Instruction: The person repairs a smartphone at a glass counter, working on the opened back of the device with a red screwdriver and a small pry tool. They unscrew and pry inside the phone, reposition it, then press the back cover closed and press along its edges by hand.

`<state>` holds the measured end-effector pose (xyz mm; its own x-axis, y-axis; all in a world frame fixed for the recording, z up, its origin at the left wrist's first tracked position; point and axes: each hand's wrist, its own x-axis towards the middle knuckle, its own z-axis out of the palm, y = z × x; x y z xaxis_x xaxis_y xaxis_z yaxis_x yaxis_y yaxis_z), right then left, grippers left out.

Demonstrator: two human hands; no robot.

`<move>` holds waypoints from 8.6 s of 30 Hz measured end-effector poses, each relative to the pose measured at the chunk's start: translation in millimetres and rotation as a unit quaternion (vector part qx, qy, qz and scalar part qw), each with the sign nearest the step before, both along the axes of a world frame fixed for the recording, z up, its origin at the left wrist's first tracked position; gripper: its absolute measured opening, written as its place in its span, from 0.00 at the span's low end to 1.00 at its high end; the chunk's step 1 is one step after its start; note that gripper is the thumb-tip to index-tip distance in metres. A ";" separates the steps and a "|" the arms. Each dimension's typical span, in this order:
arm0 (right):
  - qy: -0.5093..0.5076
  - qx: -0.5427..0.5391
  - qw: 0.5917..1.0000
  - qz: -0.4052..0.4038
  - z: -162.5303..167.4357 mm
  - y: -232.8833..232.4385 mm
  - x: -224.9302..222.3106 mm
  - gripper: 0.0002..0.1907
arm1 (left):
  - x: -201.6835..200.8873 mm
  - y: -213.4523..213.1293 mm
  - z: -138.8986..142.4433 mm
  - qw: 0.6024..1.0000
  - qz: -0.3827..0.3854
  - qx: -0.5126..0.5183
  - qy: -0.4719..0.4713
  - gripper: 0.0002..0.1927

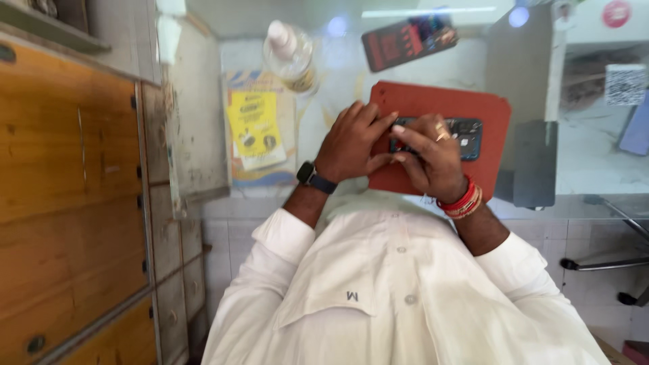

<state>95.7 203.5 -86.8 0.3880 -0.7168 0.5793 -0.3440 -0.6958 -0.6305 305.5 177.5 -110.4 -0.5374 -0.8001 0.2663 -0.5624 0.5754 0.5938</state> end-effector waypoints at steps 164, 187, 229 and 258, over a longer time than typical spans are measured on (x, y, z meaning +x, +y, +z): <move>0.001 0.013 1.000 0.005 4.3 12.4 -8.0 0.24 | -2.3 -1.3 0.8 1.000 -0.007 -0.014 -0.015 0.39; -0.041 0.001 0.999 0.030 6.2 14.6 -15.0 0.26 | -11.5 -2.7 1.5 1.000 -0.007 -0.009 -0.026 0.37; -0.015 0.009 0.999 -0.038 -6.7 21.7 -14.8 0.27 | -7.1 -2.5 9.2 1.000 -0.007 0.004 -0.022 0.38; 0.198 0.232 0.926 -0.221 20.4 13.2 -96.4 0.38 | -28.0 -12.4 10.2 0.996 -0.007 0.066 -0.053 0.36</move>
<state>-0.7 216.8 -66.4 0.1136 -0.9925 0.0443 -0.7992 -0.1178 -0.5894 277.5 165.2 -100.3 -0.5689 -0.8163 0.1004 -0.6186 0.5052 0.6018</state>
